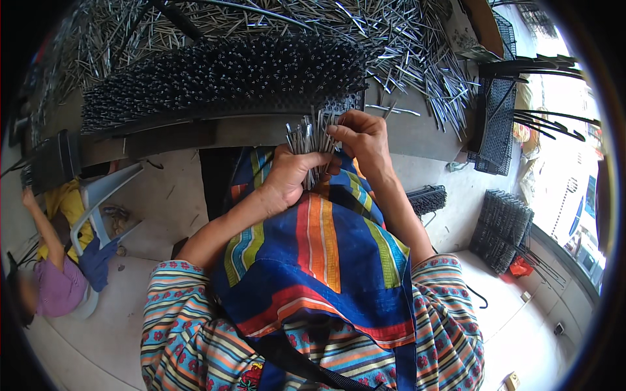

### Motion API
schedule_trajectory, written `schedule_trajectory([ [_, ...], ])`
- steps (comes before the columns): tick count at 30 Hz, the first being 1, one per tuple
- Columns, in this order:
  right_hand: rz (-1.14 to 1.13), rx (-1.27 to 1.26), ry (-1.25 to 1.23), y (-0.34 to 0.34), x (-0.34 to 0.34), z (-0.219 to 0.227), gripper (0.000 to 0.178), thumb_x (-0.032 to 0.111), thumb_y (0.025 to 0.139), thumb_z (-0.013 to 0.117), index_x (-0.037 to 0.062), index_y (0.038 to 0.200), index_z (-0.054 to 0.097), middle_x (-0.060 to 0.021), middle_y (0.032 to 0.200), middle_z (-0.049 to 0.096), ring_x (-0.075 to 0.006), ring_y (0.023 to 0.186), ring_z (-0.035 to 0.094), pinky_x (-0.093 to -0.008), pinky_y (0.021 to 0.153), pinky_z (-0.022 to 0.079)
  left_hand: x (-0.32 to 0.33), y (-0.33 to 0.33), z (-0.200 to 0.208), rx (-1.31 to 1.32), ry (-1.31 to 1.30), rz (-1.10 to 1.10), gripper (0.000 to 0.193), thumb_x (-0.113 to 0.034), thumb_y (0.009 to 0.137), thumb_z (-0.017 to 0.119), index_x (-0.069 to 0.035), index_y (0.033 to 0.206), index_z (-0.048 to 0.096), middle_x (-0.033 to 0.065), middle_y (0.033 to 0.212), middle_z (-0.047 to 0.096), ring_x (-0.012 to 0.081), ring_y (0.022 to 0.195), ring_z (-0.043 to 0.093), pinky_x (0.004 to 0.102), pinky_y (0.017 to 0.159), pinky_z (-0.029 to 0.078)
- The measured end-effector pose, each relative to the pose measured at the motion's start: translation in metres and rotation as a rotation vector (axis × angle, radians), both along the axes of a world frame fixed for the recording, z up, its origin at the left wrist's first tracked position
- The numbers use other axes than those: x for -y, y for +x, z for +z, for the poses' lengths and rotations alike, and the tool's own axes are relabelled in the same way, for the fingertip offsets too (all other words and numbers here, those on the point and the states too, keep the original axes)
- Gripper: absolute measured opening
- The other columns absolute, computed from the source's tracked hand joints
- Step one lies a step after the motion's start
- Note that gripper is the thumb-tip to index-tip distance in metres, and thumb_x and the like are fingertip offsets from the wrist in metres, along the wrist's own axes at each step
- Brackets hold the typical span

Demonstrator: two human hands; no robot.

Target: The recorder is manually inserting thin metal pins into a perforated base to assemble a brush-like component.

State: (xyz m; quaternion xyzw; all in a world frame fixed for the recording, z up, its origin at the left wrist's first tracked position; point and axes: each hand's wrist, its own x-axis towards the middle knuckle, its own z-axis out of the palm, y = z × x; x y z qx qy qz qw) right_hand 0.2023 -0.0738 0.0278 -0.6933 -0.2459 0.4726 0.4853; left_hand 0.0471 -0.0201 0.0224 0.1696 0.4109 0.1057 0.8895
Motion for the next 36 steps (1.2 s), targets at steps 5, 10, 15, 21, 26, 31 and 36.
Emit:
schedule_trajectory([
  [5,-0.100,-0.114,0.023,0.011,-0.002,0.009,0.002,0.001,0.082,0.068,-0.0008,0.082,0.067,-0.0001,0.064,0.058,-0.0037,0.047,0.044,-0.0200,0.042,0.030,-0.003,-0.002,-0.005,-0.079,0.084,0.102,0.012,0.001,0.081,0.066,0.000,0.092,0.067,0.0115,0.081,0.070,0.0204,0.066,0.068,0.0296,0.056,0.054],
  [10,-0.377,0.287,0.473,0.022,-0.014,0.009,0.008,-0.007,0.081,0.066,-0.0019,0.087,0.068,-0.0018,0.070,0.061,-0.0049,0.053,0.050,-0.0179,0.046,0.034,0.001,-0.005,-0.014,-0.159,0.055,0.111,0.010,-0.001,0.082,0.065,0.000,0.091,0.067,0.0107,0.082,0.071,0.0199,0.067,0.068,0.0313,0.058,0.055],
  [15,-0.162,0.660,0.538,0.034,-0.023,0.001,0.011,-0.013,0.078,0.064,-0.0052,0.087,0.066,-0.0055,0.083,0.063,-0.0066,0.059,0.056,-0.0179,0.051,0.043,-0.002,-0.005,-0.012,-0.159,0.127,0.049,0.016,-0.002,0.084,0.063,0.002,0.099,0.065,0.0132,0.086,0.070,0.0220,0.074,0.069,0.0309,0.062,0.056],
  [21,-0.098,0.574,0.557,0.034,-0.027,0.005,0.011,-0.014,0.079,0.062,-0.0077,0.088,0.065,-0.0085,0.083,0.063,-0.0103,0.063,0.062,-0.0197,0.054,0.048,-0.003,-0.004,-0.011,-0.154,0.102,0.043,0.013,-0.002,0.084,0.063,0.001,0.096,0.065,0.0131,0.085,0.070,0.0208,0.072,0.069,0.0297,0.060,0.055],
  [26,-0.110,0.562,0.550,0.035,-0.026,0.003,0.011,-0.014,0.079,0.062,-0.0074,0.088,0.065,-0.0085,0.084,0.064,-0.0105,0.062,0.062,-0.0199,0.054,0.049,-0.004,-0.004,-0.011,-0.148,0.078,0.033,0.013,-0.001,0.083,0.063,0.000,0.096,0.065,0.0130,0.084,0.070,0.0212,0.072,0.069,0.0292,0.059,0.054],
  [31,-0.096,0.619,0.541,0.036,-0.029,0.000,0.011,-0.013,0.077,0.065,-0.0065,0.086,0.066,-0.0076,0.082,0.064,-0.0104,0.062,0.062,-0.0200,0.053,0.048,-0.004,-0.004,-0.012,-0.160,0.054,0.013,0.014,-0.001,0.082,0.064,0.001,0.096,0.064,0.0125,0.084,0.070,0.0215,0.072,0.069,0.0295,0.059,0.054],
  [36,-0.066,0.799,0.504,0.032,-0.029,0.002,0.012,-0.011,0.074,0.069,-0.0045,0.084,0.068,-0.0067,0.078,0.065,-0.0090,0.061,0.060,-0.0213,0.053,0.046,-0.004,-0.003,-0.012,-0.172,0.035,0.001,0.011,-0.001,0.082,0.064,0.001,0.093,0.066,0.0132,0.085,0.071,0.0210,0.072,0.069,0.0306,0.058,0.054],
])
